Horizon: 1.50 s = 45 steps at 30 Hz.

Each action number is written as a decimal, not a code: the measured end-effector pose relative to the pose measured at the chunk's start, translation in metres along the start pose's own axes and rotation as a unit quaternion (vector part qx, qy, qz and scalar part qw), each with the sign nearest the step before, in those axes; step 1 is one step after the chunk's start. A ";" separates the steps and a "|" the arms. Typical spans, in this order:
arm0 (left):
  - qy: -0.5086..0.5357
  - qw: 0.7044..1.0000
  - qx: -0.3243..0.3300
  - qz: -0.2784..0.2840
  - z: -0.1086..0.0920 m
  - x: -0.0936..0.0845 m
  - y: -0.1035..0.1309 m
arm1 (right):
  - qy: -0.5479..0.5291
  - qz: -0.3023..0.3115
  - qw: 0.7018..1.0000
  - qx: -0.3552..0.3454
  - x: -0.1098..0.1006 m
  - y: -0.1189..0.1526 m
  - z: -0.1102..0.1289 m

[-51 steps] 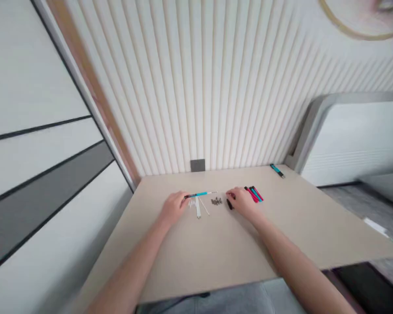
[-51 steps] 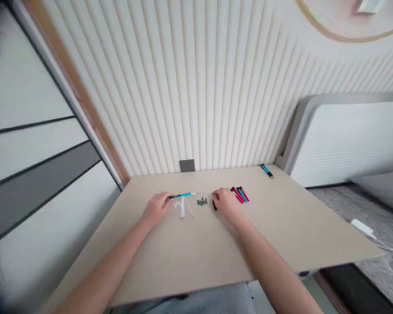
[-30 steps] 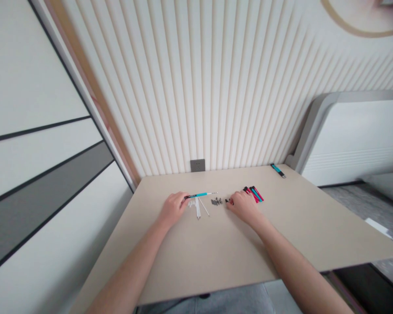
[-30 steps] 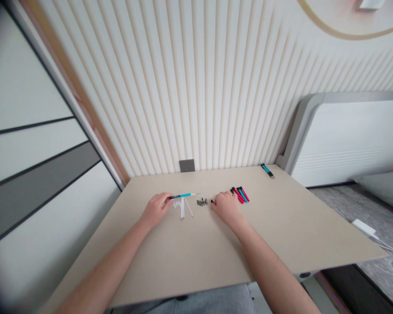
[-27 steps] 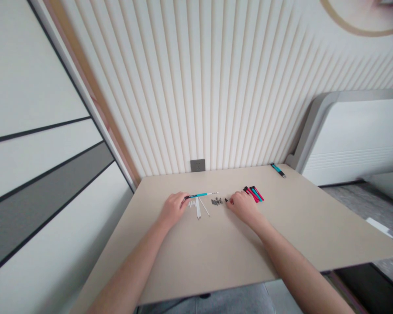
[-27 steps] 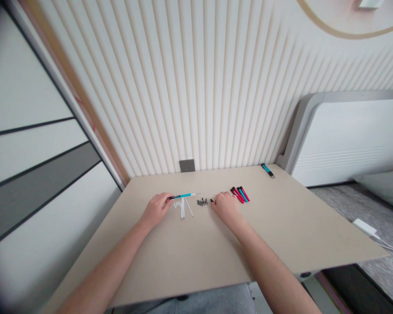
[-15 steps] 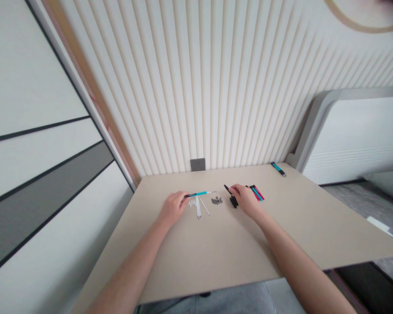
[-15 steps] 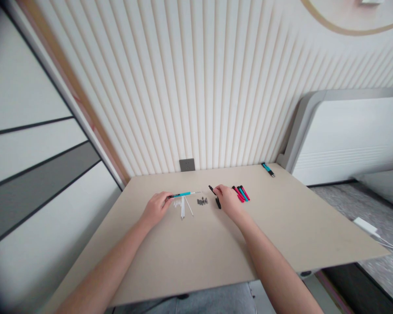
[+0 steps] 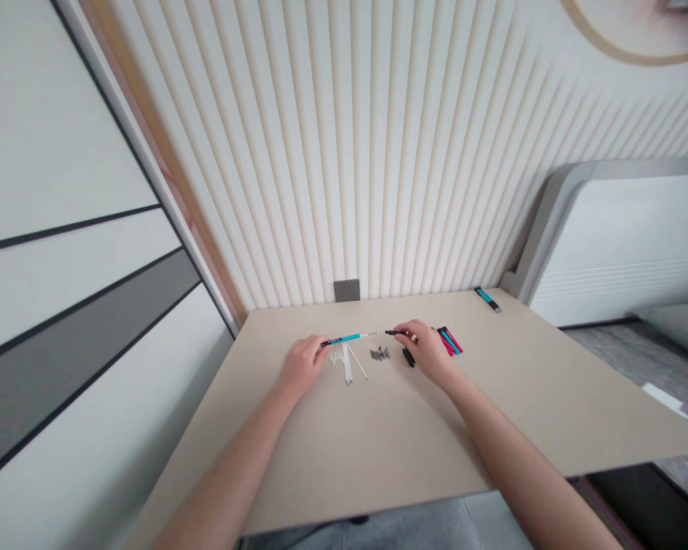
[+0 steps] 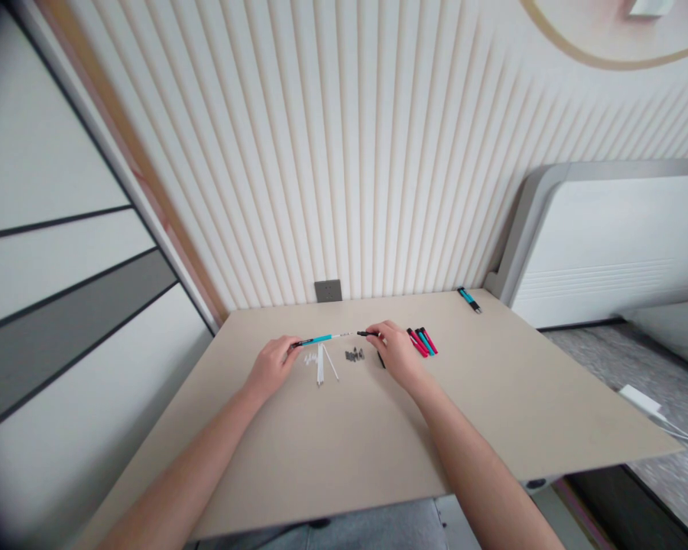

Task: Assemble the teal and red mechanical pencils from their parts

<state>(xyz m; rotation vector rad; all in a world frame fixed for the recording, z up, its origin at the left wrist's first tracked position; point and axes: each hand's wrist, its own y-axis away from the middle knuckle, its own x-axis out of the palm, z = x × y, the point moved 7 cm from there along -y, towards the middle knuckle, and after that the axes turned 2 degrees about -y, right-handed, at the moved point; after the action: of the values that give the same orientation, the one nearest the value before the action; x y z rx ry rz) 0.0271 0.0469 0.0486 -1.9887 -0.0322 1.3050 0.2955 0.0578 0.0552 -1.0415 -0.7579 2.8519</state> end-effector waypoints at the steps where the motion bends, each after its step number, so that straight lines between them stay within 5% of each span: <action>1: 0.001 1.000 0.002 -0.001 0.000 0.000 0.000 | 0.000 0.000 1.000 0.000 0.000 0.000 0.000; 31: -0.002 0.999 0.045 0.020 -0.009 0.001 0.000 | -0.032 0.035 0.998 -0.043 0.003 0.005 0.026; 45: -0.002 1.000 0.017 0.006 -0.004 0.000 0.000 | -0.024 -0.012 1.000 -0.016 0.000 0.001 0.006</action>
<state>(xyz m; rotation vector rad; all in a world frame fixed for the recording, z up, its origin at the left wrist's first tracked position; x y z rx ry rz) 0.0306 0.0445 0.0498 -1.9605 -0.0006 1.3083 0.2921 0.0540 0.0590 -0.9650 -0.8148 2.8640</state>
